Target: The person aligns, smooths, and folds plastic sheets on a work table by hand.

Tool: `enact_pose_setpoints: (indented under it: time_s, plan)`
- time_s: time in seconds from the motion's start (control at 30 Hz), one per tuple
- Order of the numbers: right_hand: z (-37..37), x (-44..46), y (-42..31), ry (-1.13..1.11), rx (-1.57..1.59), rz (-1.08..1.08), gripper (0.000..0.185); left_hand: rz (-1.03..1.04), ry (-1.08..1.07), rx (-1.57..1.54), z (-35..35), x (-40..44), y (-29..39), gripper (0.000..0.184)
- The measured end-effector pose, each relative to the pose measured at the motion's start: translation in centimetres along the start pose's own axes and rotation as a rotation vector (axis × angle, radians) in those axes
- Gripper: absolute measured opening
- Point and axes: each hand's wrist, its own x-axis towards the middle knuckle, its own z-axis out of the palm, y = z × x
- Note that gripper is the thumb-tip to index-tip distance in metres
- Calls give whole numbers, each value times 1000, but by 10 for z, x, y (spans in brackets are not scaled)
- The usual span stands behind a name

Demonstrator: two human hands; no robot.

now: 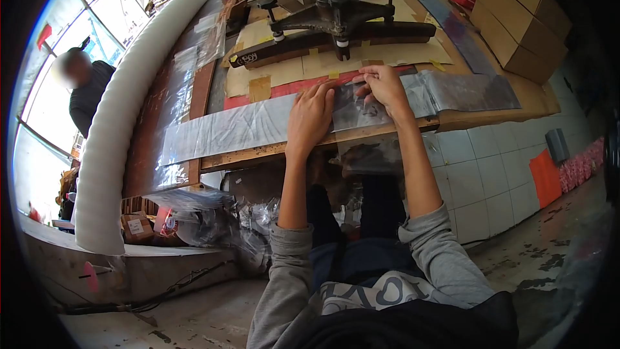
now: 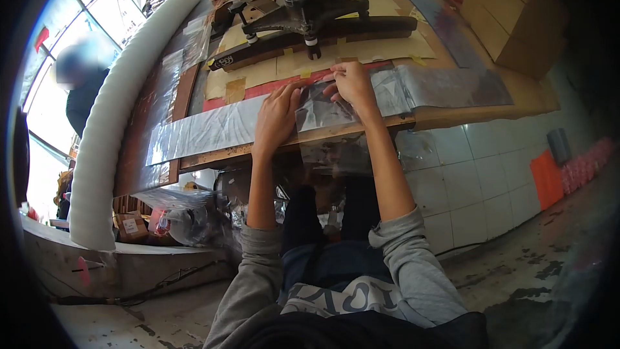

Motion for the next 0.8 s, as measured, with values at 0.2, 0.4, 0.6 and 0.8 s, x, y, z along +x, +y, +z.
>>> enact_pose_setpoints:
  time_s: [0.2, 0.4, 0.6, 0.8]
  plan:
    - [-5, -16, -2, 183, -531, -370, 30, -85, 18, -153, -2, -1, -6, 32]
    - [1, -67, 9, 210, -910, -655, 32, 76, -11, -56, -2, -4, -3, 25]
    - [5, -68, 22, 292, -884, -691, 31, 107, -3, 12, 1, -8, -5, 26]
    - [6, -69, 21, 301, -876, -683, 30, 106, 12, 8, 0, -9, -3, 26]
